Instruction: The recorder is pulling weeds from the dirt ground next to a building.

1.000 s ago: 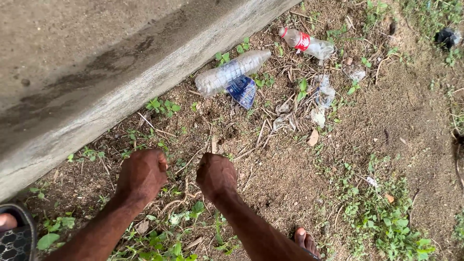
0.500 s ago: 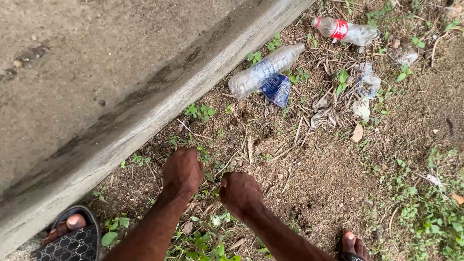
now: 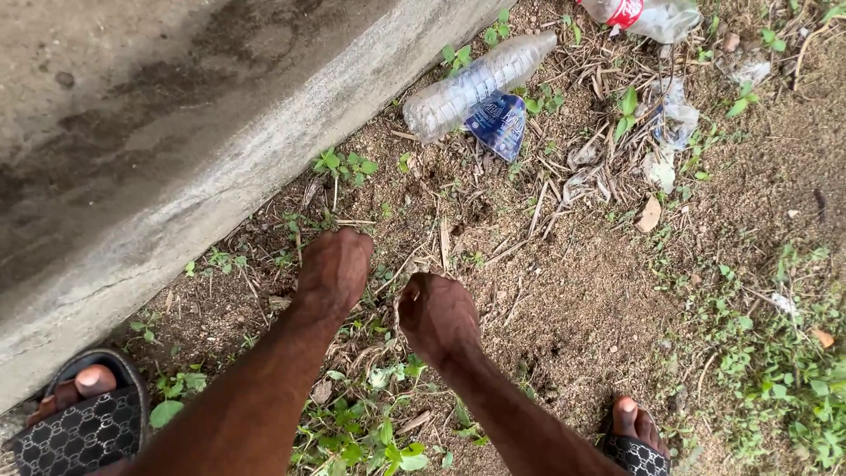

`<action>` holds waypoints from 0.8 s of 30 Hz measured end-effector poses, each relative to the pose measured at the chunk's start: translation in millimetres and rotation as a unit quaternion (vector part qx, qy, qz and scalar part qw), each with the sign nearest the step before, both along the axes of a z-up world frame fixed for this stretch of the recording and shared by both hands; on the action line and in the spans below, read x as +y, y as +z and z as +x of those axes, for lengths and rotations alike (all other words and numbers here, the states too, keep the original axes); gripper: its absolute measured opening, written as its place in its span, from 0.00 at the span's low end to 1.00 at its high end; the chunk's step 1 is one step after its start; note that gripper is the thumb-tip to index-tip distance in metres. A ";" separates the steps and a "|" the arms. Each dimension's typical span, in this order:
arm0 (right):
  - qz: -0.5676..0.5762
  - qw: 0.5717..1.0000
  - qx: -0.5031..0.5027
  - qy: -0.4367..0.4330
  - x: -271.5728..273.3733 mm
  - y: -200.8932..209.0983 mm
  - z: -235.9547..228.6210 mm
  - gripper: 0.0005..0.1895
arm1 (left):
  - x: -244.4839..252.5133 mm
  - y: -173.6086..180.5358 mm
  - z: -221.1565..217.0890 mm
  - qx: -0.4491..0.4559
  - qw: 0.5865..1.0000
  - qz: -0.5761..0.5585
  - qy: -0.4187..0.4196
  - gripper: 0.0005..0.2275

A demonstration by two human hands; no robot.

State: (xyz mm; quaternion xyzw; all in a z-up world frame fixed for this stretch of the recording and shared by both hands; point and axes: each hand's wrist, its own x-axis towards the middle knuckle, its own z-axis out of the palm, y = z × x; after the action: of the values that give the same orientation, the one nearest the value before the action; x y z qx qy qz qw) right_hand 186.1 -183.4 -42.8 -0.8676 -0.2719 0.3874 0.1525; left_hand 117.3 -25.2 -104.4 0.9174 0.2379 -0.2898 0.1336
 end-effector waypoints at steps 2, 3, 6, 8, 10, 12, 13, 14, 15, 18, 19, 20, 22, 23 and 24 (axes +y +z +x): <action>-0.009 1.000 -0.010 0.001 1.5 8.9 6.5 0.14 | 1.0 -2.2 6.8 -0.002 0.999 -0.009 0.035 0.06; -0.006 1.000 -0.005 0.003 -1.3 10.3 2.8 0.14 | 0.6 -5.7 -0.4 0.003 0.999 -0.005 0.037 0.06; -0.006 0.999 0.025 -0.025 1.7 11.4 -2.3 0.15 | 14.0 -14.9 -13.8 -0.012 0.997 0.000 0.081 0.07; -0.007 0.999 0.014 -0.029 -2.9 12.7 2.4 0.14 | 15.9 -23.5 -11.9 -0.070 0.990 -0.024 0.122 0.07; -0.005 1.000 0.005 -0.021 -3.4 13.4 6.9 0.13 | 16.4 -16.6 -13.9 -0.105 0.982 -0.055 0.147 0.06; 0.001 1.000 0.006 -0.011 1.0 13.4 5.2 0.12 | 20.5 -6.4 -25.1 -0.132 0.973 -0.079 0.175 0.06; 0.002 1.000 0.007 -0.008 3.1 13.3 7.1 0.12 | 21.1 -2.1 -27.8 -0.148 0.967 -0.096 0.183 0.05; 0.004 1.000 0.009 -0.004 5.3 13.0 8.9 0.12 | 21.8 2.1 -30.6 -0.165 0.961 -0.113 0.192 0.05; 0.004 1.000 0.010 -0.004 8.3 14.7 8.0 0.12 | 19.4 10.2 -34.1 -0.163 0.961 -0.113 0.192 0.05; -0.008 1.000 0.007 -0.017 20.5 14.9 8.3 0.12 | 16.1 30.6 -43.1 -0.139 0.954 -0.144 0.225 0.04; 0.001 1.000 -0.009 -0.017 23.8 12.9 8.8 0.11 | 14.8 35.5 -46.7 -0.142 0.945 -0.162 0.246 0.04; 0.010 0.999 -0.026 -0.018 27.0 10.8 9.2 0.11 | 13.3 40.1 -50.5 -0.146 0.936 -0.180 0.266 0.04; 0.014 0.999 -0.034 -0.008 33.7 6.1 8.5 0.10 | 5.5 39.9 -62.0 -0.157 0.933 -0.185 0.266 0.03; 0.019 0.999 -0.042 0.000 37.8 3.2 8.1 0.09 | 2.3 39.3 -67.8 -0.169 0.930 -0.189 0.266 0.03; 0.019 0.999 -0.042 0.001 36.9 -4.8 6.6 0.09 | -1.7 41.7 -71.0 -0.169 0.930 -0.189 0.267 0.03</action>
State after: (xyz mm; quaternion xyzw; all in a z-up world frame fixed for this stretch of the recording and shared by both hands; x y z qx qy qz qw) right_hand 192.7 -146.5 -47.6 -0.8796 -0.2866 0.3457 0.1570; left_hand 46.3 -26.8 -62.6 0.8133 0.3886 -0.1233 0.4151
